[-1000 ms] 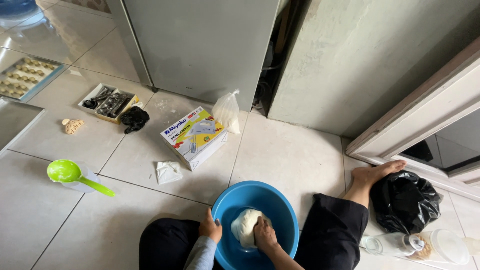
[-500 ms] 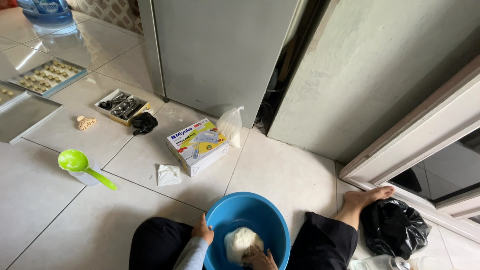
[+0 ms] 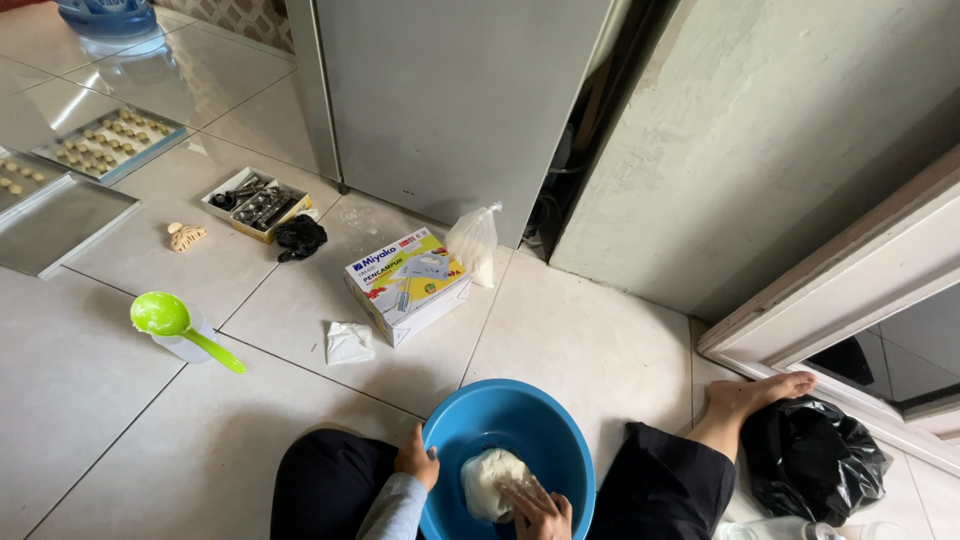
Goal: Kneading a ball of dough in a blue plastic bowl while sitting on the floor.
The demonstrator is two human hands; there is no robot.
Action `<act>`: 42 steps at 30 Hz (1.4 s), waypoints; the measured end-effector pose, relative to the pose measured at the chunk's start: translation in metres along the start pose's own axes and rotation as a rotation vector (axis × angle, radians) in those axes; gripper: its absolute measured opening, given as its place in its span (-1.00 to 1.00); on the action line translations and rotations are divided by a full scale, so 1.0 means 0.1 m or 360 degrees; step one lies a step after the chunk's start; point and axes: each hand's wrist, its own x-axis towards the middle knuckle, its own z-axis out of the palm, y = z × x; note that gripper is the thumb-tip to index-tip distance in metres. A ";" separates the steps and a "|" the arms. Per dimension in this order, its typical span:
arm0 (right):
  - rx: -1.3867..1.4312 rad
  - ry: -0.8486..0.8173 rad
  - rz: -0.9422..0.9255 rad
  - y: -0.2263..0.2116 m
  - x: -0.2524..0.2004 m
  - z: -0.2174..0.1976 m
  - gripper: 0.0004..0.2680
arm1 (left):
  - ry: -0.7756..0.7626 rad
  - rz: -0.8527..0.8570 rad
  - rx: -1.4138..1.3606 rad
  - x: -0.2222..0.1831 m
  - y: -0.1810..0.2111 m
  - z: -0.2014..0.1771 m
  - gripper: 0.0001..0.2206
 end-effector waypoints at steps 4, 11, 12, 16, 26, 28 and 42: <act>0.0080 0.0526 0.0038 -0.48 0.10 -0.73 -0.93 | -0.0059 -0.0075 -0.0031 0.03 0.04 0.09 -0.41; 0.0238 0.0655 -0.0390 -1.12 0.60 -1.03 -0.84 | 0.0068 0.0108 -0.0219 -0.06 0.02 0.00 -0.48; 0.0185 0.0557 -0.0371 -1.18 0.66 -0.93 -0.81 | 0.0065 0.0147 -0.0274 -0.09 0.04 -0.06 -0.54; -0.0084 0.0079 -0.0161 -1.07 0.75 -0.18 -0.68 | 0.0109 0.0088 -0.0171 -0.03 0.03 0.04 -0.44; -0.0348 -0.0646 0.0246 -0.86 1.07 0.22 -0.55 | 0.0160 0.0138 -0.0182 -0.10 0.12 -0.03 -0.55; -0.0338 -0.0594 0.0245 -0.84 1.10 0.23 -0.60 | 0.0184 0.0160 -0.0173 -0.11 0.11 -0.04 -0.53; 0.1290 -0.0056 0.0914 -0.47 0.79 -0.09 -0.78 | 0.0035 -0.0013 0.0031 -0.20 0.14 -0.14 -0.44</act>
